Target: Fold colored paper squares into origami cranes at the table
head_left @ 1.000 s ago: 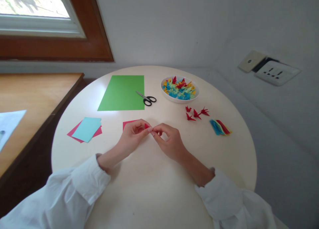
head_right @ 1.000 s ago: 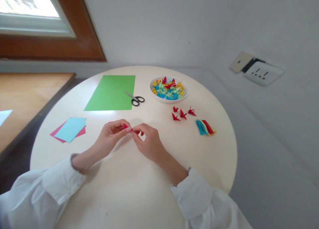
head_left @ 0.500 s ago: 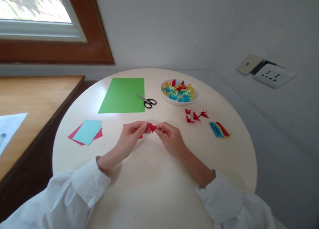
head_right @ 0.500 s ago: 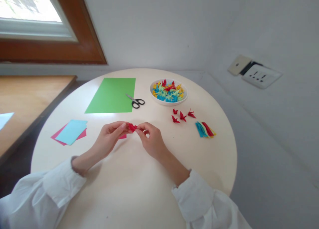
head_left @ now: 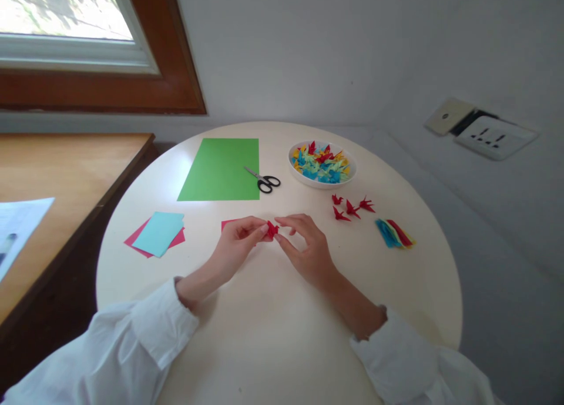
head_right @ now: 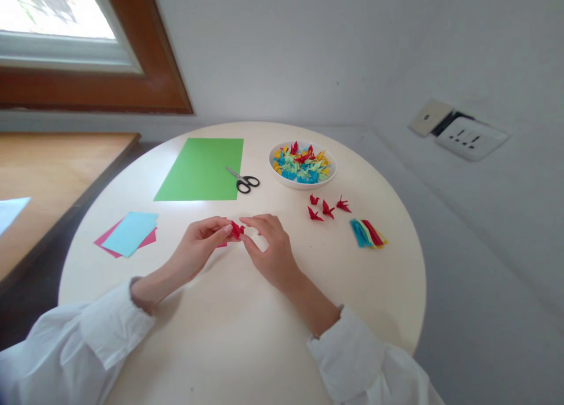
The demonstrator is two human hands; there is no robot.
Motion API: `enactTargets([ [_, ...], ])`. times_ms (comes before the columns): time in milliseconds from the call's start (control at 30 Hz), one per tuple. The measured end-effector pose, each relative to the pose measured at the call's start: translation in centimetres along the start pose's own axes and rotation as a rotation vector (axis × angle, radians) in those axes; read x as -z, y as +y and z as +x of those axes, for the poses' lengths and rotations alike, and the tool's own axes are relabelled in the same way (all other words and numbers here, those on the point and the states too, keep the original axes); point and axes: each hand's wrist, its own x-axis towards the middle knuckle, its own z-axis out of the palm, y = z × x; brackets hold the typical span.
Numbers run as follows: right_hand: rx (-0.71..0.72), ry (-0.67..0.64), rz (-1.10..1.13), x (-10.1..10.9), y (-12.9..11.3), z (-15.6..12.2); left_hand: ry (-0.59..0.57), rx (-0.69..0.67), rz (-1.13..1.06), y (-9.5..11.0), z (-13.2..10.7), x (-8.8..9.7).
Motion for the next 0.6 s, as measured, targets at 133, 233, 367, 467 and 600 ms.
enactTargets([
  [133, 0.078, 0.006, -0.049, 0.07, -0.06, 0.0, 0.003, 0.03, -0.03, 0.19, -0.08, -0.17],
  [233, 0.094, 0.005, -0.037, 0.07, -0.16, 0.03, 0.001, 0.036, -0.044, 0.28, -0.1, -0.27],
  [367, 0.071, 0.008, -0.012, 0.08, -0.39, 0.13, -0.008, 0.028, -0.038, 0.2, -0.05, -0.3],
  [467, 0.03, -0.012, -0.009, 0.14, -0.63, 0.22, -0.008, 0.024, 0.005, 0.15, -0.1, -0.32],
  [600, 0.003, -0.047, -0.015, 0.23, -0.84, 0.31, -0.04, -0.011, 0.155, 0.29, -0.29, -0.38],
])
